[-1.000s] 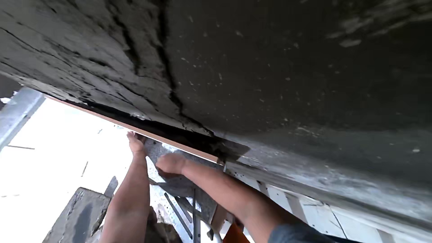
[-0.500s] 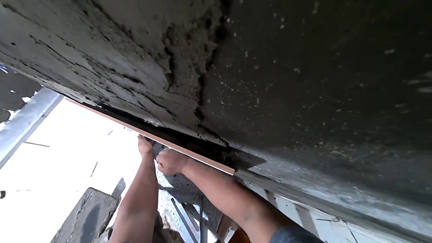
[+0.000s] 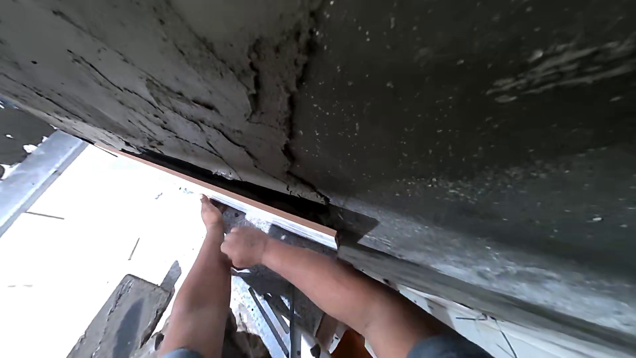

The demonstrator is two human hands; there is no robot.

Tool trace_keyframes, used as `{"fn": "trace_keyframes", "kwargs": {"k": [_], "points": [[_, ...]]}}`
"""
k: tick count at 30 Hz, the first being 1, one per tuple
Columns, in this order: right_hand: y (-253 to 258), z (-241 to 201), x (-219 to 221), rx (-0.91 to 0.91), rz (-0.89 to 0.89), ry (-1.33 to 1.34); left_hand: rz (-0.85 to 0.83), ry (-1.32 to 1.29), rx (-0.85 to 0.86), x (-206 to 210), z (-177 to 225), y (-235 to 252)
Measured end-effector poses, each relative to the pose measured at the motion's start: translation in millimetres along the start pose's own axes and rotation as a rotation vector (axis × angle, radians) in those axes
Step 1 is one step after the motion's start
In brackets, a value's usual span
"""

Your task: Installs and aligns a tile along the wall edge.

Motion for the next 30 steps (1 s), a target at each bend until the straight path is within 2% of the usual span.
{"fn": "trace_keyframes", "kwargs": {"k": [4, 8, 10, 14, 17, 21, 24, 27, 30], "points": [[-3, 14, -5, 0.097, -0.03, 0.014, -0.013, 0.012, -0.01, -2, -3, 1], [-1, 7, -1, 0.025, -0.063, -0.049, -0.009, 0.012, -0.004, -3, -6, 0], [2, 15, -1, 0.114, -0.124, -0.007, -0.019, -0.019, -0.014, -5, -7, 0], [6, 3, 4, 0.02, -0.106, -0.053, -0.021, -0.02, -0.014, -4, -6, 4], [13, 13, -6, 0.107, -0.094, 0.0, -0.004, -0.009, -0.066, -8, -7, 3], [17, -13, -23, -0.014, 0.085, -0.024, -0.009, -0.13, -0.09, -3, -1, -2], [21, 0, -32, 0.072, 0.033, -0.008, -0.025, -0.12, -0.094, -7, -3, 1], [16, -10, -30, 0.025, 0.032, -0.067, -0.054, -0.151, -0.07, -5, -8, 8], [10, -2, -34, 0.051, 0.002, -0.007, -0.053, -0.124, -0.09, -6, -2, -3]]}}
Point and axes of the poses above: each hand's wrist, its own y-axis towards the middle knuckle, its own x-axis out of the palm, z = x × y, the point moved 2 cm from there along y, towards the middle knuckle, and after that the axes turned 10 degrees about -y, right-handed, at the moved point
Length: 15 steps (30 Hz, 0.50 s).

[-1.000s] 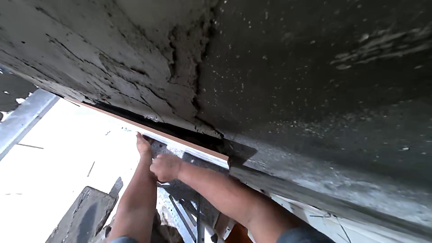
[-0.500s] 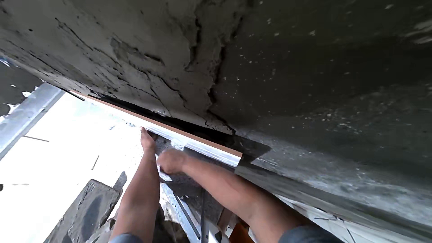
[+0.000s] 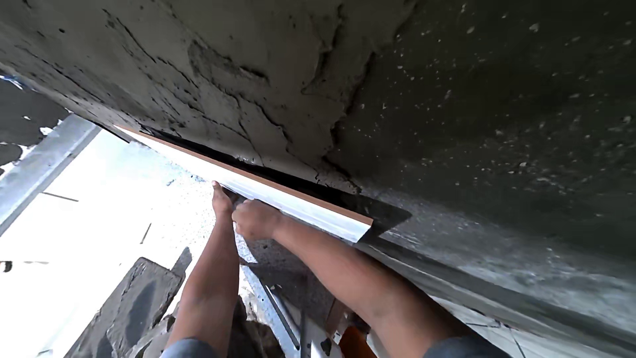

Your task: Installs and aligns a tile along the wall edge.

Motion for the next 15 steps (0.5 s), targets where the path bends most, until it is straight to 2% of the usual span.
{"fn": "trace_keyframes", "kwargs": {"k": [3, 7, 10, 11, 13, 15], "points": [[-2, -8, -5, -0.046, 0.106, -0.043, 0.0, -0.065, 0.008, -1, -7, 13], [-5, -4, -9, -0.023, 0.021, -0.046, -0.004, -0.051, -0.023, -1, -6, 9], [-17, -15, 4, -0.114, 0.053, -0.092, -0.011, 0.013, 0.007, 3, -1, 7], [-24, -13, 9, -0.118, 0.0, -0.106, -0.005, 0.05, 0.014, 3, -1, 5], [-30, 4, 18, 0.0, -0.152, -0.103, -0.021, 0.086, 0.021, 0, 1, 2], [-32, 7, 29, 0.051, -0.207, -0.097, -0.042, 0.085, 0.031, 2, 3, 4]]}}
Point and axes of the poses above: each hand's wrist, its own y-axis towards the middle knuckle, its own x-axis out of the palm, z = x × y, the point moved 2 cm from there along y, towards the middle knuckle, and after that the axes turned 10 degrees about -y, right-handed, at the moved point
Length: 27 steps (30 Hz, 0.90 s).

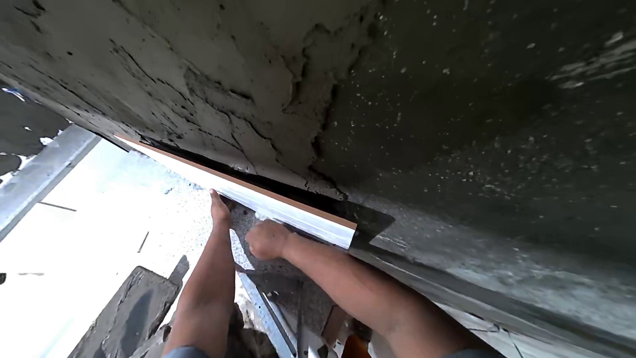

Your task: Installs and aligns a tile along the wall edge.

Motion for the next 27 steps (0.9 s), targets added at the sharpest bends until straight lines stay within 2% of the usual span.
{"fn": "trace_keyframes", "kwargs": {"k": [2, 5, 9, 13, 17, 21, 24, 27], "points": [[-3, -7, 13, -0.047, -0.023, 0.018, -0.009, 0.001, -0.009, 0, 1, 0], [-2, 16, 28, 0.013, -0.021, 0.062, -0.007, 0.002, -0.058, -1, 2, -4], [4, 4, 20, -0.088, 0.042, 0.015, 0.015, 0.008, -0.064, 1, 5, -2], [9, 17, 14, -0.004, 0.088, 0.055, 0.019, 0.012, -0.072, 1, 1, -2], [-2, -20, 23, -0.145, 0.28, 0.112, 0.013, 0.058, -0.044, 2, 2, -5], [-36, -47, 44, -0.109, 0.391, 0.329, 0.033, 0.087, -0.027, 0, -3, -3], [-66, -57, 58, -0.126, 0.524, 0.376, 0.017, 0.065, -0.015, -2, -9, 0], [-91, -55, 53, -0.063, 0.637, 0.384, 0.021, 0.035, -0.023, -2, -9, 3]]}}
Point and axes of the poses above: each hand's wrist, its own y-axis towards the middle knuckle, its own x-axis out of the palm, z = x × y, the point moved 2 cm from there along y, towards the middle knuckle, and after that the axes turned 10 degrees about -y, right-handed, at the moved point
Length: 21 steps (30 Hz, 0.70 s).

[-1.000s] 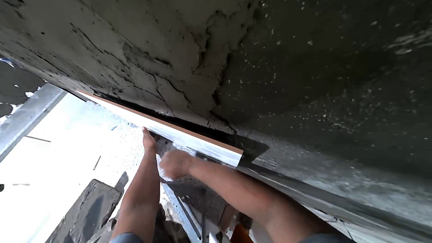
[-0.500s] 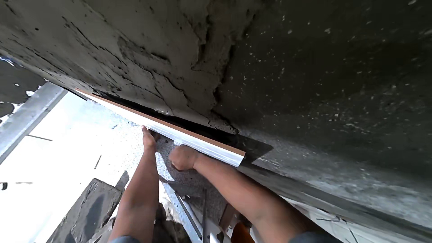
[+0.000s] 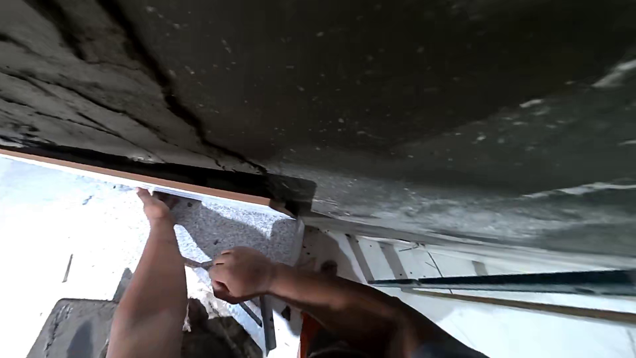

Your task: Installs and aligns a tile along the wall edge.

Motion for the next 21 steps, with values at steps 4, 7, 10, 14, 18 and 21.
{"fn": "trace_keyframes", "kwargs": {"k": [4, 7, 10, 14, 18, 21], "points": [[-29, -6, -17, 0.056, 0.031, -0.008, 0.008, -0.014, -0.036, 1, 4, -2], [-62, -7, -16, 0.136, -0.06, -0.011, 0.015, -0.002, -0.037, 3, 5, -5], [-95, -3, -14, 0.158, -0.045, -0.08, 0.018, 0.011, -0.014, 2, 3, -2], [-136, -3, -28, 0.309, -0.16, -0.081, 0.016, 0.056, -0.009, 5, 6, -7], [-174, 5, -42, 0.472, -0.306, -0.081, 0.032, 0.075, 0.019, 11, 7, -23], [-206, 12, -51, 0.672, -0.421, -0.062, 0.015, 0.062, 0.037, 18, 9, -41]]}}
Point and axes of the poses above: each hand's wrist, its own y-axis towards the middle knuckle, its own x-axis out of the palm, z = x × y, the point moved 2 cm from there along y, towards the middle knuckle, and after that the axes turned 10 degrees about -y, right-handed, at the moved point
